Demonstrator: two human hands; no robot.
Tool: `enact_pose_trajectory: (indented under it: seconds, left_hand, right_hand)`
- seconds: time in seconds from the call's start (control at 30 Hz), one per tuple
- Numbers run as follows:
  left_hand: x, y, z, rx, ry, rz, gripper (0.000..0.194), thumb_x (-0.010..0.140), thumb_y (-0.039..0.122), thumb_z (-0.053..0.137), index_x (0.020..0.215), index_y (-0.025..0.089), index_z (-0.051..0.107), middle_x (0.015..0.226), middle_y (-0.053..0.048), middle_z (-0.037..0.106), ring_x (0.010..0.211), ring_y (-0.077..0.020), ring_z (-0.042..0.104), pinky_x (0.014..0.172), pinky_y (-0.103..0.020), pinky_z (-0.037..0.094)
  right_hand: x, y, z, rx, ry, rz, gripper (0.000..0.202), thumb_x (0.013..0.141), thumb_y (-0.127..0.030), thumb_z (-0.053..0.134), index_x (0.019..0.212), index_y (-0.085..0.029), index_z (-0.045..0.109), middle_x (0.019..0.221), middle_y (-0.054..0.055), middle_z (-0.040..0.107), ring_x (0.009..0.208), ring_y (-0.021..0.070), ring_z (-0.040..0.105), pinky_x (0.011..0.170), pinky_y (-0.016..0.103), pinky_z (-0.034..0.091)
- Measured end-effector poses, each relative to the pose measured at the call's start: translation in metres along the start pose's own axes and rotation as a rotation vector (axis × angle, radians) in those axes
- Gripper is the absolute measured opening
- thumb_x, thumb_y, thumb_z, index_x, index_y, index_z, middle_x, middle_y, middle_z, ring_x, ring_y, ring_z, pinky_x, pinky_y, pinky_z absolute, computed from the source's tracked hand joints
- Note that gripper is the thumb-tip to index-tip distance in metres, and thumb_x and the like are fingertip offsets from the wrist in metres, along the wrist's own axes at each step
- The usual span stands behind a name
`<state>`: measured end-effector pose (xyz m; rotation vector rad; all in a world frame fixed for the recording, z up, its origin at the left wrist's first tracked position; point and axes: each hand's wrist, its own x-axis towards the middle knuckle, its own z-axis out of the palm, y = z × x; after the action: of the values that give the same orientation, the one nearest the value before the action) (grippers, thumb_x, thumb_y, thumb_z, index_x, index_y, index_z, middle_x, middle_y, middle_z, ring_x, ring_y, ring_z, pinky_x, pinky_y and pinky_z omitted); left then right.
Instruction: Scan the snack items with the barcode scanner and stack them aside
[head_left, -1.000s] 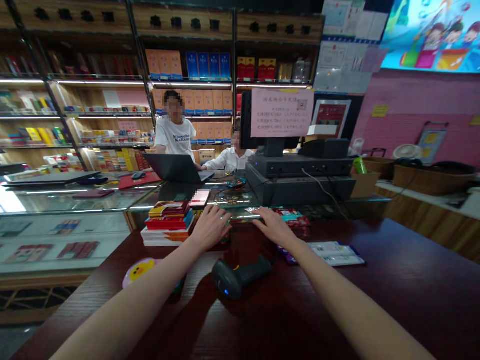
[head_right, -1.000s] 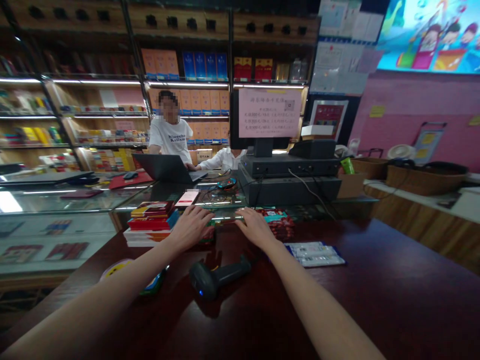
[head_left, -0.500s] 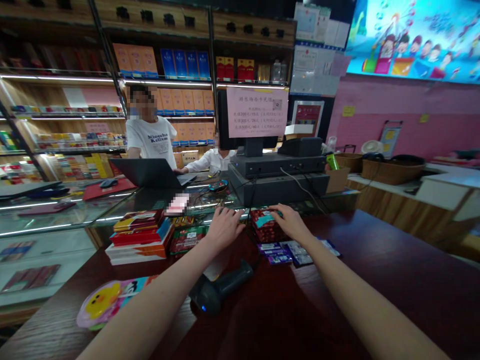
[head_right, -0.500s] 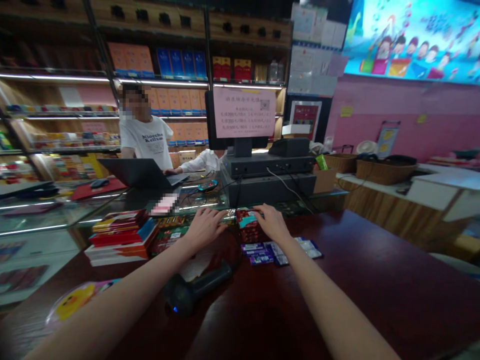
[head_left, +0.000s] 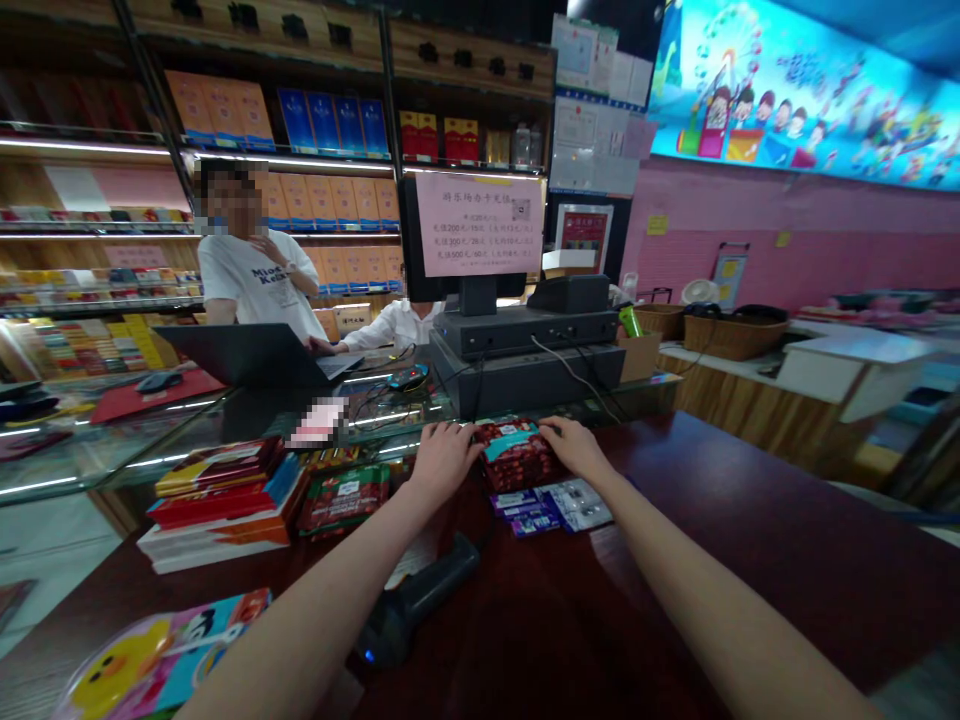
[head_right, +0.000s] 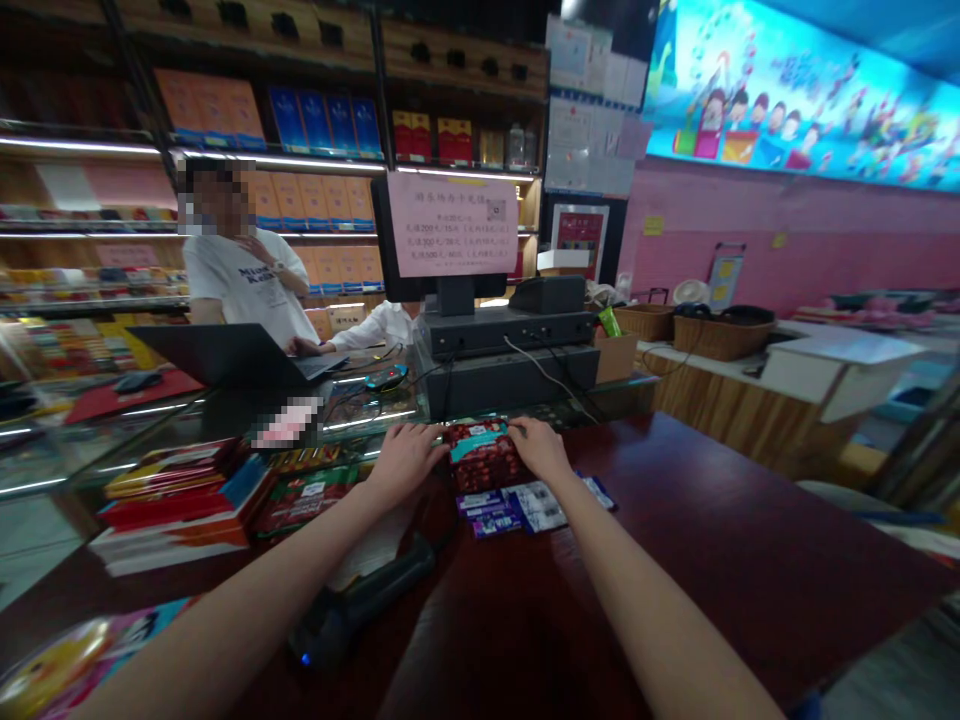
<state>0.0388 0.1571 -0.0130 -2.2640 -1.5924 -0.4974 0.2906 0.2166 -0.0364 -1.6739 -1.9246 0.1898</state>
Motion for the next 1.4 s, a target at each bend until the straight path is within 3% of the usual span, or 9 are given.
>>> enact_pose_trajectory:
  seconds: [0.2,0.33,0.43,0.67,0.8,0.9,1.1,1.4]
  left_hand:
    - [0.003,0.003,0.01,-0.125,-0.057,-0.15,0.037,0.097,0.048,0.047,0.12,0.024,0.062,0.108,-0.009,0.073,0.103,-0.0255,0.065,0.085,-0.037,0.045]
    - [0.008,0.006,0.015,-0.175,-0.058,-0.275,0.037,0.093,0.052,0.051,0.099,0.021,0.07,0.104,-0.011,0.071,0.101,-0.0276,0.064,0.081,-0.037,0.048]
    - [0.012,0.008,0.017,-0.202,-0.065,-0.304,0.035,0.091,0.05,0.054,0.087,0.022,0.074,0.106,-0.011,0.069,0.102,-0.0269,0.063,0.083,-0.035,0.049]
    - [0.02,0.01,0.02,-0.264,-0.113,-0.366,0.028,0.088,0.044,0.059,0.083,0.024,0.078,0.098,-0.008,0.071,0.097,-0.0228,0.064,0.083,-0.032,0.049]
    - [0.018,0.012,0.015,-0.292,-0.107,-0.383,0.024,0.087,0.039,0.061,0.082,0.023,0.078,0.101,-0.008,0.071,0.099,-0.0225,0.064,0.082,-0.032,0.049]
    - [0.013,0.013,0.005,-0.3,-0.07,-0.384,0.021,0.086,0.037,0.062,0.082,0.023,0.077,0.111,-0.009,0.068,0.108,-0.0255,0.06,0.085,-0.034,0.049]
    - [-0.006,0.006,-0.014,-0.363,0.116,-0.365,0.013,0.084,0.031,0.067,0.081,0.022,0.074,0.117,-0.008,0.062,0.113,-0.0271,0.055,0.09,-0.04,0.048]
    - [-0.051,-0.044,-0.029,-0.269,0.362,-0.264,0.007,0.087,0.029,0.066,0.086,0.023,0.071,0.119,-0.008,0.059,0.114,-0.0283,0.053,0.092,-0.043,0.044]
  right_hand:
    - [0.002,-0.001,0.001,0.009,-0.02,0.063,0.033,0.091,-0.038,0.049,0.108,-0.027,0.075,0.111,0.005,0.076,0.104,0.0257,0.069,0.089,0.034,0.049]
    - [0.003,-0.004,-0.002,-0.01,-0.023,0.127,0.032,0.088,-0.045,0.053,0.098,-0.028,0.078,0.105,0.006,0.076,0.103,0.0297,0.068,0.087,0.039,0.049]
    - [0.004,-0.006,-0.003,-0.021,-0.02,0.156,0.029,0.084,-0.047,0.057,0.093,-0.028,0.078,0.104,0.007,0.076,0.105,0.0308,0.067,0.088,0.042,0.048]
    - [0.004,-0.01,-0.006,-0.016,-0.001,0.183,0.022,0.082,-0.041,0.061,0.084,-0.027,0.078,0.099,0.007,0.075,0.104,0.0308,0.065,0.087,0.043,0.047]
    - [-0.002,-0.016,-0.011,-0.009,0.035,0.158,0.016,0.08,-0.037,0.065,0.079,-0.028,0.078,0.125,0.006,0.067,0.118,0.0305,0.058,0.091,0.045,0.045]
    - [-0.008,-0.02,-0.013,0.008,0.11,0.127,0.014,0.08,-0.034,0.066,0.076,-0.027,0.078,0.136,0.005,0.06,0.126,0.0304,0.051,0.096,0.048,0.043]
    - [-0.021,-0.035,-0.008,0.12,0.277,0.02,0.012,0.078,-0.031,0.069,0.071,-0.025,0.076,0.13,0.006,0.062,0.124,0.0303,0.051,0.097,0.048,0.04]
    - [-0.039,-0.083,0.013,0.296,0.305,-0.129,0.006,0.075,-0.029,0.074,0.071,-0.026,0.076,0.123,0.008,0.066,0.118,0.0312,0.055,0.097,0.048,0.041]
